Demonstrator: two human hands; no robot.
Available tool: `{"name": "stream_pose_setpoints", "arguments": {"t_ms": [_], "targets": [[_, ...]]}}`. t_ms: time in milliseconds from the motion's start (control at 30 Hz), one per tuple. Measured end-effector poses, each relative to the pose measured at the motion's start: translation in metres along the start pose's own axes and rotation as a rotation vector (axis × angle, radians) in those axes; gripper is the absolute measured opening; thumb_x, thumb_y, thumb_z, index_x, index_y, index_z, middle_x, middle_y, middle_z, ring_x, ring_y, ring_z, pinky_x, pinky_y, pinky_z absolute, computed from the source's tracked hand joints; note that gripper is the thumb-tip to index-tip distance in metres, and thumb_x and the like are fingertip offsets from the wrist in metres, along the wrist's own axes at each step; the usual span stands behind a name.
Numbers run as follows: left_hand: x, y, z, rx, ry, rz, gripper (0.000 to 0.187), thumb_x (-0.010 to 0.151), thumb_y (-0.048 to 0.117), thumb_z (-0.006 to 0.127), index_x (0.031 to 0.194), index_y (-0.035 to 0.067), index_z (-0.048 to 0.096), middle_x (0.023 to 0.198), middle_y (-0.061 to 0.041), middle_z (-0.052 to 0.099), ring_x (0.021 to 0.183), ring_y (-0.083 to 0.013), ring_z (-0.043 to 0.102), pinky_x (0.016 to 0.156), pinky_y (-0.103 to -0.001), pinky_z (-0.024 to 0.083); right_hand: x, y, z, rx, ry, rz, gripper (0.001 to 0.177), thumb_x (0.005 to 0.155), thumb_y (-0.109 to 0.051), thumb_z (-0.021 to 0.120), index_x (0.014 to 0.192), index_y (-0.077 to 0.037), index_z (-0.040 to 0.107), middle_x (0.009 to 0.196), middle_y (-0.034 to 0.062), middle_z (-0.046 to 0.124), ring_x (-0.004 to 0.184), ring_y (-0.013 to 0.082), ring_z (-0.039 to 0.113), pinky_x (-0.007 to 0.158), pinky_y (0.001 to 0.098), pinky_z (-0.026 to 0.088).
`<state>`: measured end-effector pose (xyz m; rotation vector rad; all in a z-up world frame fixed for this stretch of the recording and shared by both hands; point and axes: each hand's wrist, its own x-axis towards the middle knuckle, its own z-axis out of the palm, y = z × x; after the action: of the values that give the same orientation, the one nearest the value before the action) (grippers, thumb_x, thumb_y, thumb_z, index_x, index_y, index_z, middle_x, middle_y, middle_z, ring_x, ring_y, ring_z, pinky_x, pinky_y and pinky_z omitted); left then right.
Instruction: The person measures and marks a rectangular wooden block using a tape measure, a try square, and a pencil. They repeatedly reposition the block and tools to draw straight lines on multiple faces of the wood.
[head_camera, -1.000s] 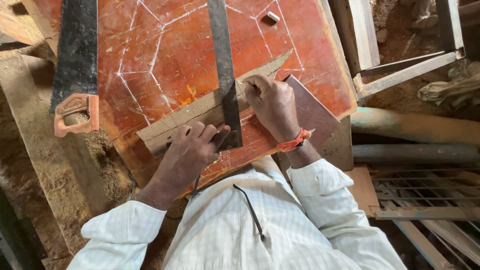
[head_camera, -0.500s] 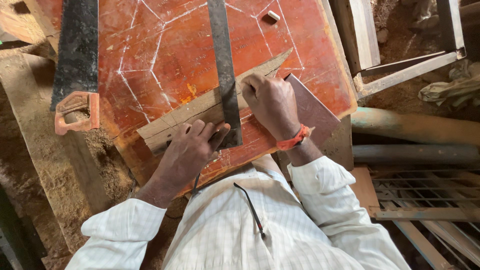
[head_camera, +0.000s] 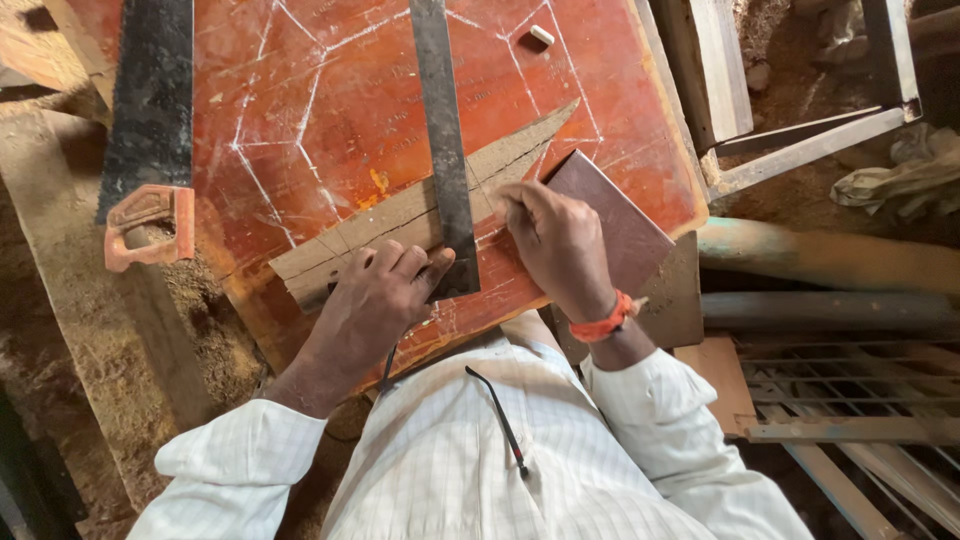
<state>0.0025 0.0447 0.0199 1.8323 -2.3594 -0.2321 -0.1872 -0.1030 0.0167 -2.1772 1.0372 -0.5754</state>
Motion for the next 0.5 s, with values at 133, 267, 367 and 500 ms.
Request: {"name": "stream_pose_setpoints", "arguments": {"t_ms": [133, 267, 367, 500], "targets": [[0.000, 0.000, 0.000, 0.012, -0.043, -0.003, 0.062, 0.082, 0.030, 0.072, 0.140, 0.009, 0.061, 0.095, 0.000, 0.052, 0.098, -0.0188, 0.052, 0.080, -0.036, 0.048, 0.018, 0.007, 0.009, -0.045, 0.061, -0.074, 0.015, 0.099, -0.008, 0.064, 0.111, -0.007, 0.074, 0.089, 0.0125, 0.075, 0.079, 0.0279, 0.075, 0.069, 0.0380, 0.057], [-0.002, 0.001, 0.004, 0.044, -0.059, -0.006, 0.065, 0.082, 0.032, 0.073, 0.142, 0.009, 0.060, 0.096, -0.001, 0.051, 0.098, -0.0189, 0.051, 0.081, -0.036, 0.048, 0.026, 0.012, 0.018, -0.052, 0.022, -0.040, 0.013, 0.099, -0.011, 0.064, 0.109, -0.008, 0.073, 0.084, 0.0102, 0.075, 0.078, 0.0268, 0.075, 0.068, 0.0379, 0.057], [-0.002, 0.000, 0.005, 0.024, -0.051, -0.014, 0.069, 0.081, 0.034, 0.073, 0.144, 0.008, 0.059, 0.095, -0.001, 0.051, 0.098, -0.0196, 0.051, 0.082, -0.037, 0.048, 0.029, 0.014, 0.020, -0.049, -0.015, 0.001, 0.013, 0.099, -0.013, 0.065, 0.108, -0.008, 0.073, 0.080, 0.0097, 0.075, 0.076, 0.0265, 0.075, 0.066, 0.0389, 0.056], [0.000, 0.000, 0.003, -0.030, -0.080, -0.040, 0.073, 0.081, 0.039, 0.072, 0.144, 0.008, 0.056, 0.093, -0.002, 0.051, 0.098, -0.0200, 0.050, 0.081, -0.038, 0.046, 0.031, 0.013, 0.021, -0.133, -0.003, -0.067, 0.014, 0.097, -0.014, 0.067, 0.108, -0.009, 0.074, 0.079, 0.0135, 0.072, 0.075, 0.0316, 0.072, 0.066, 0.0432, 0.054]]}}
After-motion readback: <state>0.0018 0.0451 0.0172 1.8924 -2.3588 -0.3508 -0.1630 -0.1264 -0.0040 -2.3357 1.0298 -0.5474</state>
